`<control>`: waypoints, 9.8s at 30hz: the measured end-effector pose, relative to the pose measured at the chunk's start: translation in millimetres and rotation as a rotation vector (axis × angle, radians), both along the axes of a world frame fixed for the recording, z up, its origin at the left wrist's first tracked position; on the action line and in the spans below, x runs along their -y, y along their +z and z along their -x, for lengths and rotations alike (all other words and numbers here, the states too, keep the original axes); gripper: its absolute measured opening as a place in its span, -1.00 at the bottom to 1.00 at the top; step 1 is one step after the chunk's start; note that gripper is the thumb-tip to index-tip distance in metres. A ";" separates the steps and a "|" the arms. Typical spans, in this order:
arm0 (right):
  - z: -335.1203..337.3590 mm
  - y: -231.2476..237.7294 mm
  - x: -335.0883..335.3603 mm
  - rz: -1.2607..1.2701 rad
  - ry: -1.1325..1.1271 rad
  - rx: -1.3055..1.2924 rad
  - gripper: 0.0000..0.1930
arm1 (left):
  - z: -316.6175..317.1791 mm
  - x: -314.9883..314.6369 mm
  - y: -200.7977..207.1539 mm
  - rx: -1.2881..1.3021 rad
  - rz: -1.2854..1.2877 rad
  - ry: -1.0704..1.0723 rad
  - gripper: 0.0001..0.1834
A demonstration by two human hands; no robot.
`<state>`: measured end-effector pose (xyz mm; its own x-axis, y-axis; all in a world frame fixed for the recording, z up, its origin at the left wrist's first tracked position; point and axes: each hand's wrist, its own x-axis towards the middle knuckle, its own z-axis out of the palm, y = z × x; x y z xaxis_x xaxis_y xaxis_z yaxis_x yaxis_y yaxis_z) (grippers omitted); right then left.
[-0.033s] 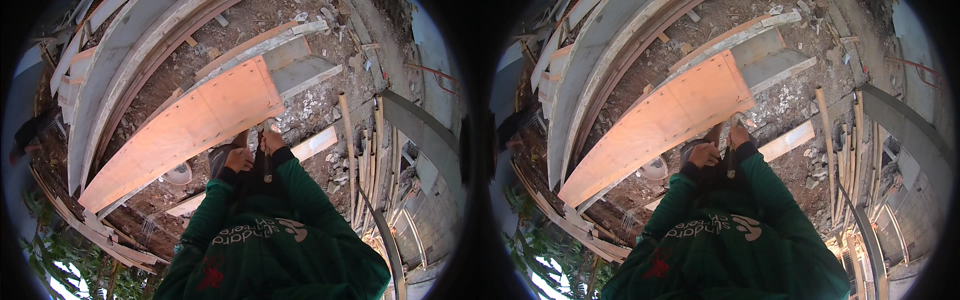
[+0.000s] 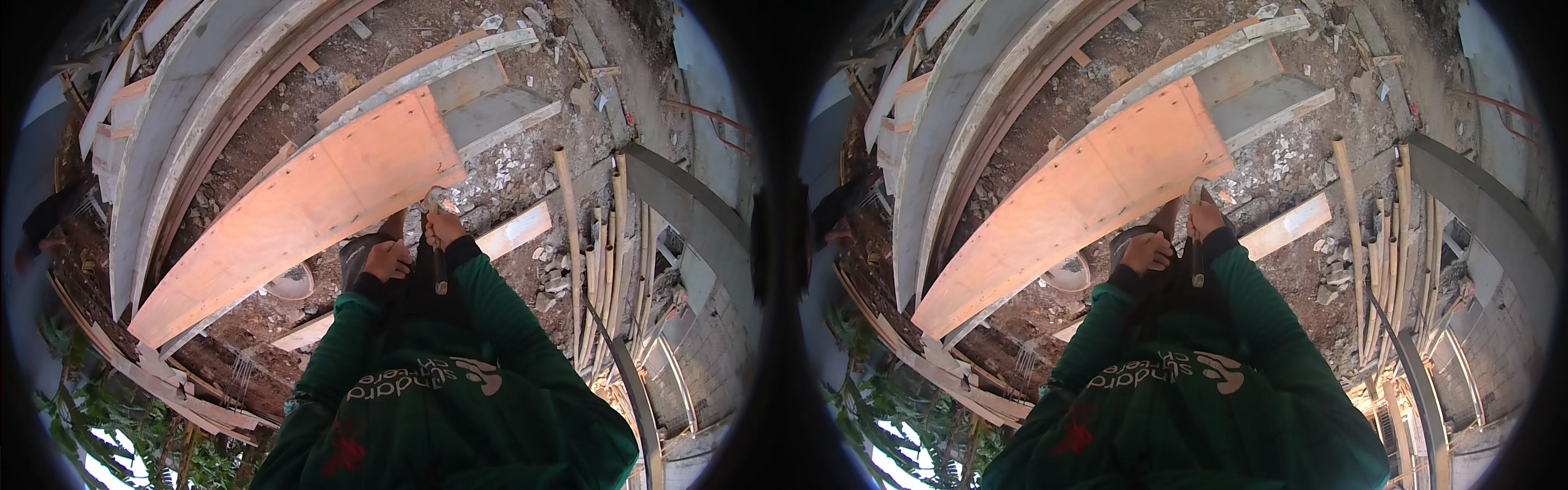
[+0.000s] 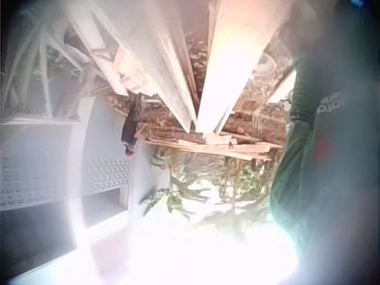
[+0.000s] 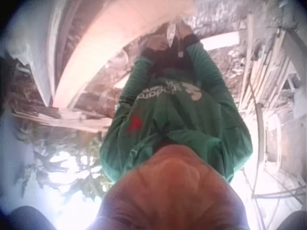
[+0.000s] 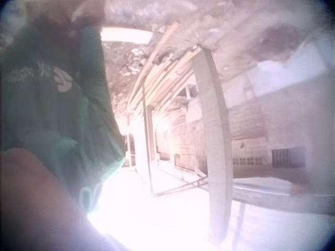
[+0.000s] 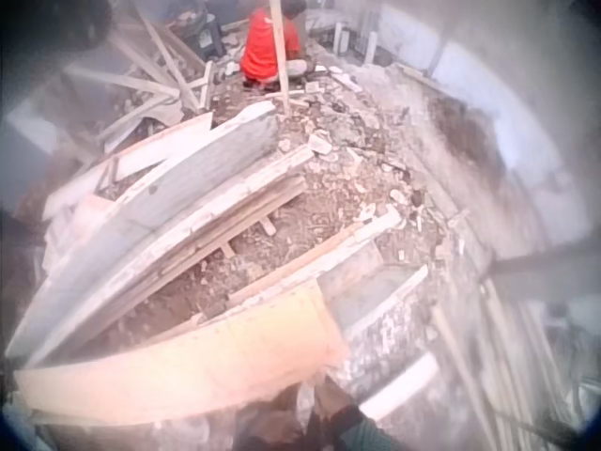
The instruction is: The person places a long metal rod into a wooden formwork structure, then uses a hammer to drive nails into a wooden plank to secure it. The work occurs on a construction site with other workers visible in the background.
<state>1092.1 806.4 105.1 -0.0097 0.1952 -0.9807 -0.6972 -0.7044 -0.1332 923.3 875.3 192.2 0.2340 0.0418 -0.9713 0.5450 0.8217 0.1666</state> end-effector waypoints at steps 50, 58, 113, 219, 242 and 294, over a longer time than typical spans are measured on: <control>21.2 -20.6 -31.3 0.069 -0.090 -0.091 -0.70 | -98.3 -107.6 -205.7 -0.009 -0.781 -0.606 -0.73; 34.2 -12.8 -24.4 0.072 0.026 -0.186 -0.68 | -102.2 -78.1 -184.1 0.197 -0.344 -0.389 -0.70; -103.9 -25.0 -180.4 -0.048 0.538 -0.052 -0.74 | -71.3 -185.6 -208.6 -0.493 -0.679 -0.059 -0.68; 140.1 33.1 -56.2 0.224 0.331 -0.643 -0.70 | 301.3 -57.6 -189.3 -0.929 -0.544 0.360 -0.45; 316.5 67.0 -32.0 0.181 -0.014 -0.161 -0.78 | 324.6 -55.0 -208.0 -0.785 -0.611 0.226 -0.46; 259.4 19.4 -240.8 -0.967 1.500 1.026 -0.77 | 378.3 57.2 -188.7 -0.798 -0.648 0.243 -0.71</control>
